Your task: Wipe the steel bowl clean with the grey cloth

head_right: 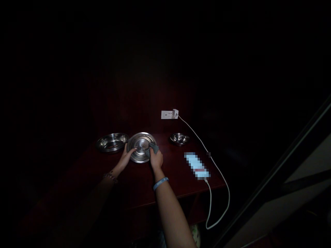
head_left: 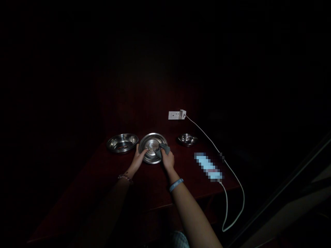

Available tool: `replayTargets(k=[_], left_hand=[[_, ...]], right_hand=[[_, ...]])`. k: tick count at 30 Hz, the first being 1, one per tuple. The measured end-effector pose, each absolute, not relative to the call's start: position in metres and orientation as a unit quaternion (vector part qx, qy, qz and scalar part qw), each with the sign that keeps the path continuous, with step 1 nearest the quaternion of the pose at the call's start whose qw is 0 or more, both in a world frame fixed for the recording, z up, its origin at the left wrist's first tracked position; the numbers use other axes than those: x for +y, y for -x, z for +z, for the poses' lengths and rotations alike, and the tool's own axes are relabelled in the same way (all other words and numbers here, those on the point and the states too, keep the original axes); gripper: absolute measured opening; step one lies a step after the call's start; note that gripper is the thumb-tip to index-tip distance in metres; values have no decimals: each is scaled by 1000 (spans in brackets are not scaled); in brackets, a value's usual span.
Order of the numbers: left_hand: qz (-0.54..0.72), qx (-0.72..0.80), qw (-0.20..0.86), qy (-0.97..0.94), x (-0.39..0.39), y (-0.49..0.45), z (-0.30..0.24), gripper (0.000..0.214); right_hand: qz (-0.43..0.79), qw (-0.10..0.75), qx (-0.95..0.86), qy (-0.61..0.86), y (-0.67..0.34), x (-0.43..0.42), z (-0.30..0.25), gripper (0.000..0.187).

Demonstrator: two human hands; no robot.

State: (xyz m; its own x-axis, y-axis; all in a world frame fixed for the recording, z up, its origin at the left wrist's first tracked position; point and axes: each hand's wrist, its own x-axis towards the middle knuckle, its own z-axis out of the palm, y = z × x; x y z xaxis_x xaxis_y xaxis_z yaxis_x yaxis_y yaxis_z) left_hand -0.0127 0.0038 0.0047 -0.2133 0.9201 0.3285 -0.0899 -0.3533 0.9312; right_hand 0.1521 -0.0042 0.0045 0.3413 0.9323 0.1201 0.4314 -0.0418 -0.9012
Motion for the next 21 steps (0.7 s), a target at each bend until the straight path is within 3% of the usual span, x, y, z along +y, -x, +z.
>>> replayTargets(k=[21], left_hand=[[631, 421, 364, -540, 34, 16, -26, 74]], right_hand=[[254, 468, -503, 680, -152, -8, 10, 39]])
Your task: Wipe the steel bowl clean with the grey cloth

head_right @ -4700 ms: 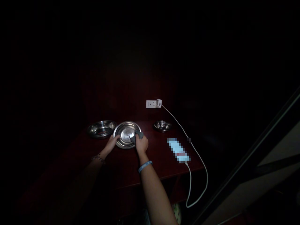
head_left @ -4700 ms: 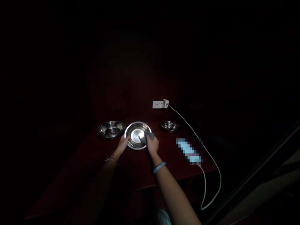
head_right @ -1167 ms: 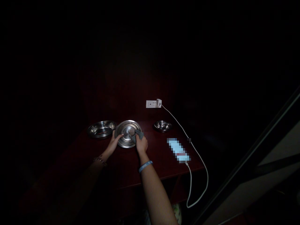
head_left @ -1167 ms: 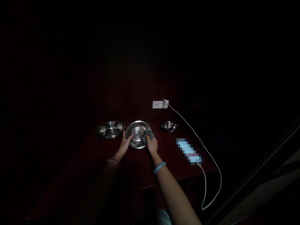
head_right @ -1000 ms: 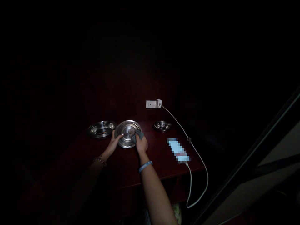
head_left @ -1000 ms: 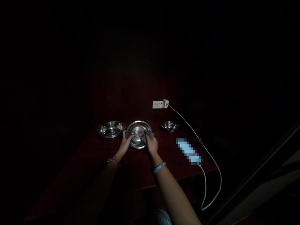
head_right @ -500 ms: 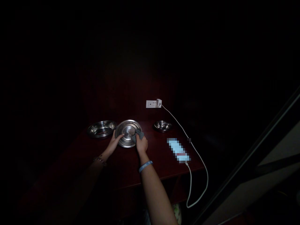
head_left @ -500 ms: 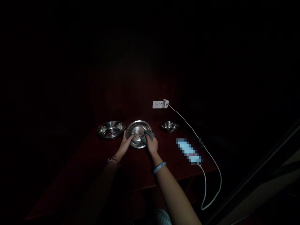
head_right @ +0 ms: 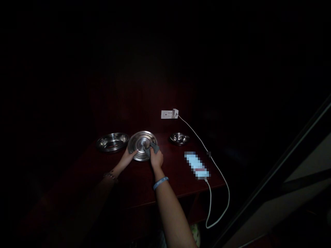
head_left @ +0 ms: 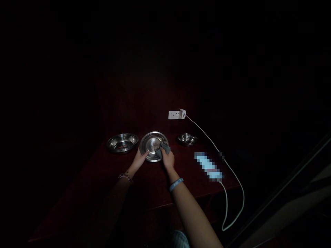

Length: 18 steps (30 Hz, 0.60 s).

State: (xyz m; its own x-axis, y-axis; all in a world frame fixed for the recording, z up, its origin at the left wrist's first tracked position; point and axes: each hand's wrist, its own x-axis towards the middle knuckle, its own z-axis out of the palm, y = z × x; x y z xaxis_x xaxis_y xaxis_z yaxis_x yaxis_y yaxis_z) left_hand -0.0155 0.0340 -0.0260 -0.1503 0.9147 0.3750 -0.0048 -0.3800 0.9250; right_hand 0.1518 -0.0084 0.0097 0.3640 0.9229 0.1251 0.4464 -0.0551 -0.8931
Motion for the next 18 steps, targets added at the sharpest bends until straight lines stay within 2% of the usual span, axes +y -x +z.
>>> replayTargets(k=[8, 18], left_hand=[[640, 427, 391, -506, 33, 23, -18, 73], [647, 442, 398, -477, 27, 23, -6, 64]], right_hand=[[258, 433, -518, 692, -150, -13, 15, 40], [244, 443, -523, 687, -150, -14, 15, 39]])
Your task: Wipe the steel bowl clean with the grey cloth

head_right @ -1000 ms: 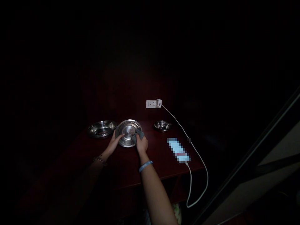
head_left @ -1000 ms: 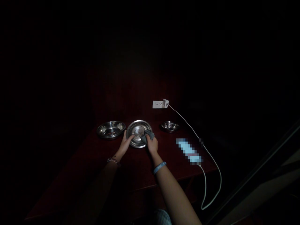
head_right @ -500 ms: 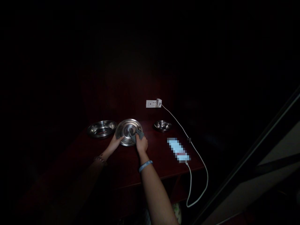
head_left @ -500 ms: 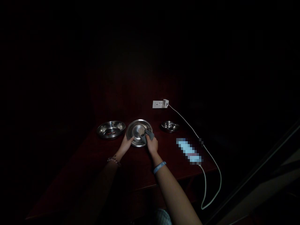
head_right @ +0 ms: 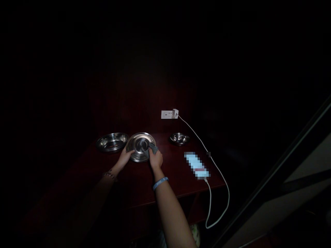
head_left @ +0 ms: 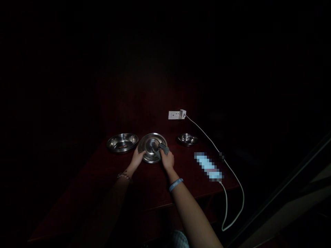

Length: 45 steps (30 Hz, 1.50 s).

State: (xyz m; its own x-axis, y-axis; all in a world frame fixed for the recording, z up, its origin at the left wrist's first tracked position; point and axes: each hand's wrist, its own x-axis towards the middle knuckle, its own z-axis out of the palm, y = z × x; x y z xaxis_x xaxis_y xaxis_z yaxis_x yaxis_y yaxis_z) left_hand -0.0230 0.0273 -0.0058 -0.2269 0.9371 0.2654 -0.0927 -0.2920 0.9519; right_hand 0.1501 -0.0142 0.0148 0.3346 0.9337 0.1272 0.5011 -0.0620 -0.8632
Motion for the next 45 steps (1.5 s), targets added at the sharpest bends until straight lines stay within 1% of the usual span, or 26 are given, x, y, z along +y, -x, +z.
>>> replayTargets(k=[5, 10, 18, 29, 45], left_hand=[[655, 452, 386, -467, 24, 20, 0, 52], [661, 452, 369, -473, 24, 19, 0, 45], [659, 449, 364, -481, 22, 20, 0, 46], [646, 450, 376, -489, 20, 21, 2, 41], [631, 456, 371, -506, 22, 26, -1, 38]], right_hand=[[240, 454, -517, 685, -149, -14, 14, 36], [239, 470, -520, 672, -150, -13, 13, 33], [234, 454, -516, 688, -150, -15, 15, 37], [232, 458, -522, 681, -151, -18, 18, 31], [227, 449, -519, 691, -151, -18, 18, 33]])
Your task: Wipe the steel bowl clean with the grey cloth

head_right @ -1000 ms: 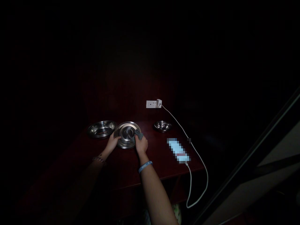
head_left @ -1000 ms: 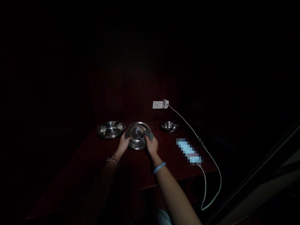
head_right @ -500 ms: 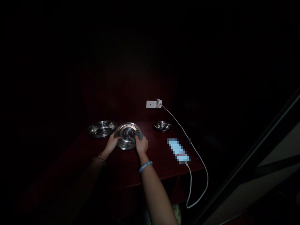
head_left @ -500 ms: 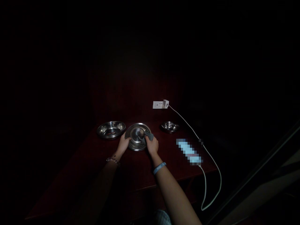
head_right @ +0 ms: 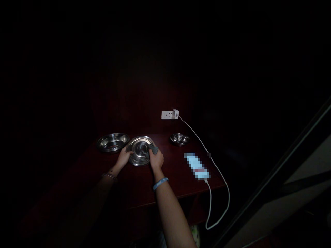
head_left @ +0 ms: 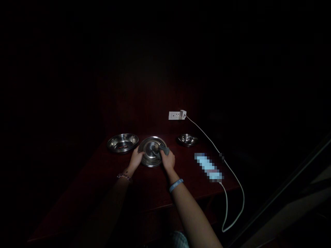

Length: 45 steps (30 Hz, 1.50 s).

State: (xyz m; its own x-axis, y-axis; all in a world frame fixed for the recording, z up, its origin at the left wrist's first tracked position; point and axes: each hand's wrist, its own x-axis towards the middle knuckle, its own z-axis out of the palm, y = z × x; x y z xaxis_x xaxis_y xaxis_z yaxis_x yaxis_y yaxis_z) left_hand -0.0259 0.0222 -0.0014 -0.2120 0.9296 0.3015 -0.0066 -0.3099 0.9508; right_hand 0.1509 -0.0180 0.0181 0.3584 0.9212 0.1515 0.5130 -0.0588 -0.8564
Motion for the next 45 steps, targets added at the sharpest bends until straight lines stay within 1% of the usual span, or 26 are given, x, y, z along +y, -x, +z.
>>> replayTargets(k=[5, 18, 25, 31, 36, 45], left_hand=[[630, 454, 379, -504, 23, 26, -2, 40], [622, 463, 379, -506, 17, 23, 5, 35], [634, 462, 373, -496, 16, 22, 5, 39], [633, 474, 379, -481, 18, 21, 5, 28], [630, 478, 396, -466, 17, 22, 6, 24], [636, 460, 398, -475, 18, 20, 2, 27]], right_hand=[[229, 440, -510, 703, -151, -18, 19, 34], [224, 450, -512, 696, -151, -16, 15, 34], [222, 445, -519, 695, -151, -14, 14, 34], [225, 448, -514, 696, -151, -14, 15, 34], [228, 461, -514, 687, -151, -14, 15, 33], [232, 472, -508, 682, -152, -13, 13, 32]])
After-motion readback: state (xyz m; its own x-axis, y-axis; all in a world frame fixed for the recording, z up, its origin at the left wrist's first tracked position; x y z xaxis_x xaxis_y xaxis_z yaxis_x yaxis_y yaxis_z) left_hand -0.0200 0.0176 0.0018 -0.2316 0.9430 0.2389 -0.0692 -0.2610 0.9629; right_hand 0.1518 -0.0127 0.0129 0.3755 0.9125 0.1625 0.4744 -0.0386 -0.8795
